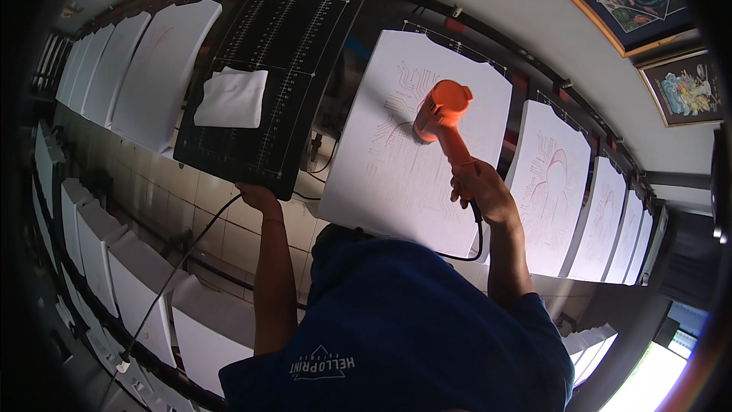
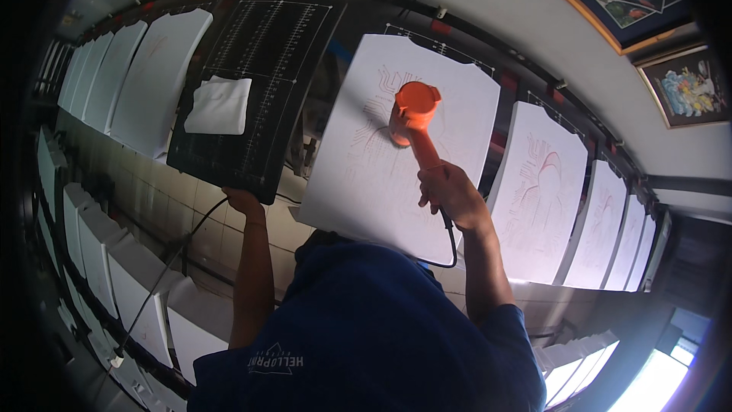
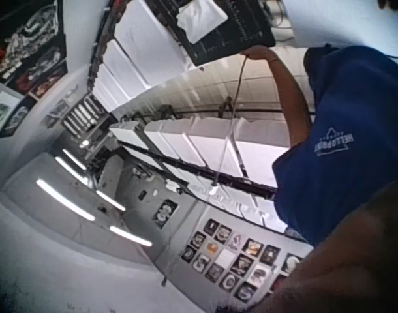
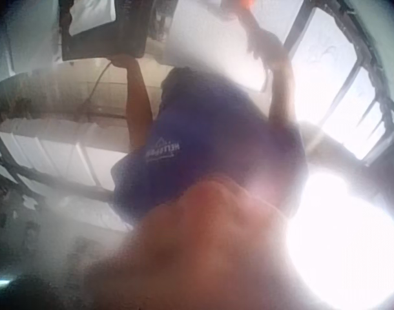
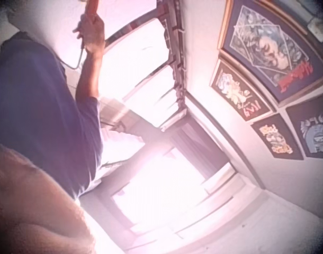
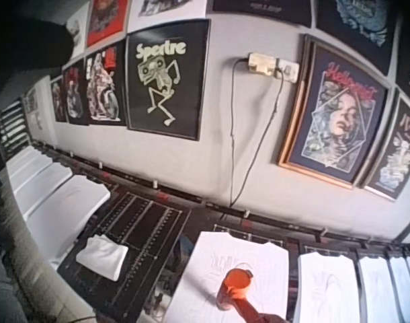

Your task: The person uses an orange heat gun to apply heat to a red design on a white t-shirt hanging on a rack. They move the heat gun back and forth over the design to ensure even heating.

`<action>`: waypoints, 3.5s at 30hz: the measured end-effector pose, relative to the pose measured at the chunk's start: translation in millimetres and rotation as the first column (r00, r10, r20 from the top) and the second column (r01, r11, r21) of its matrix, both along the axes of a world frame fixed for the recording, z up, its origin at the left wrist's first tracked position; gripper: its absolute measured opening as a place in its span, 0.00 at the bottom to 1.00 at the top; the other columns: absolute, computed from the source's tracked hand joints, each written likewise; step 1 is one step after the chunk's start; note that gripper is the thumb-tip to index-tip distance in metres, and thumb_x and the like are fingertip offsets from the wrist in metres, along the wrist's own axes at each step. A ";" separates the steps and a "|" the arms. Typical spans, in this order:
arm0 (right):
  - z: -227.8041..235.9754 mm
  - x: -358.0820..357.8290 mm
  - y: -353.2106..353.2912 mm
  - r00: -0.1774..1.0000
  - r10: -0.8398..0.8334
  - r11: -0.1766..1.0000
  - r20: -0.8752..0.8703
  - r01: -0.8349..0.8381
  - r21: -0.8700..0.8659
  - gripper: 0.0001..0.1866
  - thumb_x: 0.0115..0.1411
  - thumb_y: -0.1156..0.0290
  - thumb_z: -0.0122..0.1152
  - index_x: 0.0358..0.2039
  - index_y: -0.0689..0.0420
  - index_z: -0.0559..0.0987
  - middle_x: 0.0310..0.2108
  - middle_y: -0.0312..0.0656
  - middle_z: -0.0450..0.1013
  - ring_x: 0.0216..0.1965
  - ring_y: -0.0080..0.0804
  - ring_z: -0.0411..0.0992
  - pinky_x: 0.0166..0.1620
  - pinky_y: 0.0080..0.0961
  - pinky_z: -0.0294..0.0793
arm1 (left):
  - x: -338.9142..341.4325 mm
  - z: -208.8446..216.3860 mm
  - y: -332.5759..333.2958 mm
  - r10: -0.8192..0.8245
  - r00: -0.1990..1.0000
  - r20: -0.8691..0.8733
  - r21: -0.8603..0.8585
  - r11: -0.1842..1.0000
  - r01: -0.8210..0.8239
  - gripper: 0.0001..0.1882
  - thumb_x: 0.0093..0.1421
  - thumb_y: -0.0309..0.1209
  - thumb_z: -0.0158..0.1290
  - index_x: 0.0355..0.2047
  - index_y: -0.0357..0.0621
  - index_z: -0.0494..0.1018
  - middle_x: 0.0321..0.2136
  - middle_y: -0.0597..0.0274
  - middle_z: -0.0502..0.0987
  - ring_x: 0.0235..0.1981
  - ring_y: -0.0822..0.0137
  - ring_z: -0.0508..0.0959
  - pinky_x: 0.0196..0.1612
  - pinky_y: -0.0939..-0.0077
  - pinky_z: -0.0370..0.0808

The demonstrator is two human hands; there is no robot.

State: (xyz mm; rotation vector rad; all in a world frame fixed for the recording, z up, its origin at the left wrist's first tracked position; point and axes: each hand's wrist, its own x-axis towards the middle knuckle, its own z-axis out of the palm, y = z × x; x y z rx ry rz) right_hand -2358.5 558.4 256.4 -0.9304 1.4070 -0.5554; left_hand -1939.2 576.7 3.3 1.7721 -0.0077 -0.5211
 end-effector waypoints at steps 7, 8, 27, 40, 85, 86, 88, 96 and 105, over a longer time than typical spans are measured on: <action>5.5 6.8 3.1 0.996 0.074 0.997 0.057 -0.075 0.008 0.13 0.61 0.63 0.54 0.31 0.62 0.72 0.23 0.35 0.70 0.23 0.21 0.72 0.23 0.17 0.69 | 2.1 -4.6 0.1 0.002 1.000 0.022 -0.078 0.997 0.000 0.38 0.68 0.53 0.26 0.51 0.22 0.65 0.50 0.37 0.71 0.48 0.44 0.74 0.50 0.56 0.75; 1.6 11.5 2.7 0.997 0.056 0.998 0.052 -0.054 -0.030 0.13 0.61 0.63 0.55 0.31 0.61 0.72 0.23 0.35 0.69 0.23 0.21 0.72 0.23 0.17 0.69 | 0.9 -3.3 -0.9 0.006 1.000 0.014 -0.098 0.995 -0.005 0.38 0.68 0.52 0.26 0.51 0.22 0.66 0.50 0.37 0.71 0.49 0.44 0.74 0.50 0.56 0.75; 6.2 50.3 36.1 0.937 0.318 0.928 0.143 -0.338 0.156 0.15 0.59 0.62 0.56 0.36 0.63 0.71 0.24 0.36 0.69 0.25 0.22 0.73 0.25 0.17 0.69 | -5.4 7.9 1.6 0.009 1.000 0.005 -0.060 0.998 -0.008 0.37 0.69 0.50 0.26 0.50 0.19 0.65 0.49 0.35 0.70 0.48 0.46 0.74 0.51 0.58 0.75; 5.9 48.0 65.9 0.984 0.159 0.984 0.084 -0.165 0.063 0.15 0.60 0.63 0.55 0.37 0.63 0.71 0.25 0.37 0.70 0.24 0.21 0.72 0.26 0.17 0.70 | 4.1 -5.2 1.2 -0.001 1.000 0.005 0.009 1.000 0.001 0.38 0.69 0.51 0.26 0.50 0.19 0.64 0.49 0.33 0.70 0.47 0.43 0.74 0.49 0.56 0.73; 8.9 -530.2 98.2 0.933 -0.359 0.896 0.019 0.350 -0.273 0.20 0.63 0.53 0.54 0.37 0.60 0.73 0.23 0.37 0.72 0.23 0.22 0.71 0.25 0.19 0.69 | -348.1 -103.8 444.3 0.260 0.813 -0.520 0.408 0.913 -0.031 0.23 0.66 0.50 0.30 0.32 0.44 0.66 0.27 0.62 0.73 0.22 0.69 0.68 0.24 0.76 0.67; 0.6 -535.4 82.9 0.931 -0.362 0.892 0.054 0.362 -0.270 0.20 0.63 0.53 0.54 0.37 0.60 0.73 0.23 0.36 0.72 0.23 0.22 0.71 0.26 0.19 0.69 | -369.8 -101.3 455.5 0.259 0.801 -0.539 0.422 0.906 -0.009 0.23 0.66 0.50 0.30 0.33 0.44 0.66 0.27 0.62 0.73 0.22 0.69 0.69 0.25 0.75 0.67; -7.4 -545.0 65.3 0.933 -0.344 0.901 0.109 0.360 -0.243 0.20 0.63 0.53 0.53 0.37 0.60 0.73 0.24 0.36 0.71 0.24 0.21 0.71 0.26 0.19 0.68 | -401.2 -98.2 470.3 0.257 0.785 -0.563 0.433 0.901 0.015 0.22 0.66 0.49 0.31 0.34 0.44 0.66 0.27 0.62 0.73 0.23 0.68 0.69 0.27 0.74 0.67; -23.2 -536.2 44.5 0.949 -0.307 0.925 0.072 0.315 -0.213 0.18 0.63 0.56 0.54 0.36 0.60 0.74 0.23 0.35 0.70 0.25 0.23 0.72 0.27 0.19 0.68 | -390.6 -109.7 398.9 0.087 0.823 -0.562 0.241 0.968 0.062 0.20 0.67 0.48 0.33 0.38 0.44 0.66 0.28 0.62 0.73 0.27 0.67 0.71 0.35 0.67 0.68; -1.0 -530.3 72.1 0.951 -0.310 0.943 0.014 0.310 -0.120 0.16 0.62 0.58 0.55 0.32 0.61 0.74 0.23 0.35 0.70 0.24 0.23 0.72 0.27 0.19 0.68 | -346.9 -62.8 231.9 -0.172 0.912 -0.372 -0.044 0.985 0.168 0.29 0.69 0.51 0.29 0.55 0.39 0.60 0.44 0.50 0.70 0.44 0.58 0.71 0.54 0.57 0.64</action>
